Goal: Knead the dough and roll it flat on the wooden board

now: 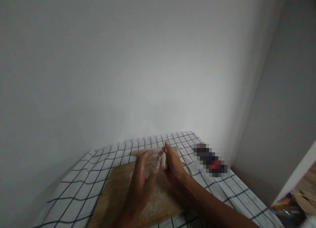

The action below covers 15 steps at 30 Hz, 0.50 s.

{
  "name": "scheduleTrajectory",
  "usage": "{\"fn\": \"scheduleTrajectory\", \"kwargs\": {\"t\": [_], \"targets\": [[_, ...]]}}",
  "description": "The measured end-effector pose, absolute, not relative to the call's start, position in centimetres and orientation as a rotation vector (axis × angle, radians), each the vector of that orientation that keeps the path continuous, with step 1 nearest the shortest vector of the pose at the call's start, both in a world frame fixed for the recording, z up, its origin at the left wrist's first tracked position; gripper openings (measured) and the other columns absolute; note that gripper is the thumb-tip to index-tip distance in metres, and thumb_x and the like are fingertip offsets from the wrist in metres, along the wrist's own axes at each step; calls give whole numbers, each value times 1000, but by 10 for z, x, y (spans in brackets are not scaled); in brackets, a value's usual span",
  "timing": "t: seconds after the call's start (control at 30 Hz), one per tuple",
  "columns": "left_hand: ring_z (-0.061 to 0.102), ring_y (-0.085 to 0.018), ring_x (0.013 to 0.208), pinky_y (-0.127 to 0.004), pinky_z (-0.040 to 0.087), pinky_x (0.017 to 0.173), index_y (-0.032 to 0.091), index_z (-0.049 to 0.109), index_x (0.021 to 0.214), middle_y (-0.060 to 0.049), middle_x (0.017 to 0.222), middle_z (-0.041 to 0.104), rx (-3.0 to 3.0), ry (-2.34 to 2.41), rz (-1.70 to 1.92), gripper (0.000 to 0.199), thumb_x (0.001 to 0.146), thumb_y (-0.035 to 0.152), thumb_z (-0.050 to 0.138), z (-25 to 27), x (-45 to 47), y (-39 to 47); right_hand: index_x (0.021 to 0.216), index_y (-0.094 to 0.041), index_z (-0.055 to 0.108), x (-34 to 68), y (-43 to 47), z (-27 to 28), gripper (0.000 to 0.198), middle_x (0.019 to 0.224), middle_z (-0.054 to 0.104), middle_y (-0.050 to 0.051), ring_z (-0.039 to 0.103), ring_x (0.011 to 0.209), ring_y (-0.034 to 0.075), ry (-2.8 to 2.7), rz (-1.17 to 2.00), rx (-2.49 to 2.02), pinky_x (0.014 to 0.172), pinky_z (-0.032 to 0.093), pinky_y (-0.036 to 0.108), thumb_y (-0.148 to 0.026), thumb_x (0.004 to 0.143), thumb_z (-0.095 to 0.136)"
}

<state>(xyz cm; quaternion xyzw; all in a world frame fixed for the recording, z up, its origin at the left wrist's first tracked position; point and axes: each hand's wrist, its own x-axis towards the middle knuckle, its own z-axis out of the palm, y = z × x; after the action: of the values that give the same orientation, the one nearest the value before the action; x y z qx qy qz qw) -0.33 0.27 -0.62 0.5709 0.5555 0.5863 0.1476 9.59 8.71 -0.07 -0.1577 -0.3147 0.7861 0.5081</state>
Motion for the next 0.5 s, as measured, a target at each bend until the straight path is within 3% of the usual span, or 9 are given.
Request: {"fn": "scheduleTrajectory", "kwargs": {"t": [0.07,0.17,0.27,0.4,0.5], "targets": [[52,-29,131,-46,45,106,30,44,143,-9,149,48,1676,1612,1684,57,92,47,60,-7,-3,4,86,-20,62,94,83,2,43,71,64,0,62,68,17,-670,2008,-270,64,50,29,-63,83,66],[46,-29,138,-48,40,112,28,35,150,-11,152,46,1605,1617,1702,68,91,47,62,-8,-7,8,104,-21,65,89,67,8,54,97,71,7,66,97,25,-796,2113,-124,85,53,39,-71,87,54],[48,-30,136,-47,40,111,24,46,143,-12,146,53,1462,1674,1737,64,88,50,65,-8,-13,13,120,-22,64,85,55,5,61,124,67,8,56,125,28,-1015,2064,-125,105,44,46,-73,90,48],[67,-29,105,-40,53,91,21,63,121,-10,115,71,1378,1619,1721,48,86,53,66,-5,-20,13,144,-30,50,90,51,-9,59,153,46,1,31,147,21,-1340,1802,-328,123,20,45,-64,96,49],[69,-24,86,-34,56,76,18,68,106,-9,96,74,1292,1498,1817,41,86,54,64,4,-23,10,150,-34,43,96,49,-11,57,160,36,-1,25,150,20,-1541,1583,-395,125,12,47,-57,99,49]]}}
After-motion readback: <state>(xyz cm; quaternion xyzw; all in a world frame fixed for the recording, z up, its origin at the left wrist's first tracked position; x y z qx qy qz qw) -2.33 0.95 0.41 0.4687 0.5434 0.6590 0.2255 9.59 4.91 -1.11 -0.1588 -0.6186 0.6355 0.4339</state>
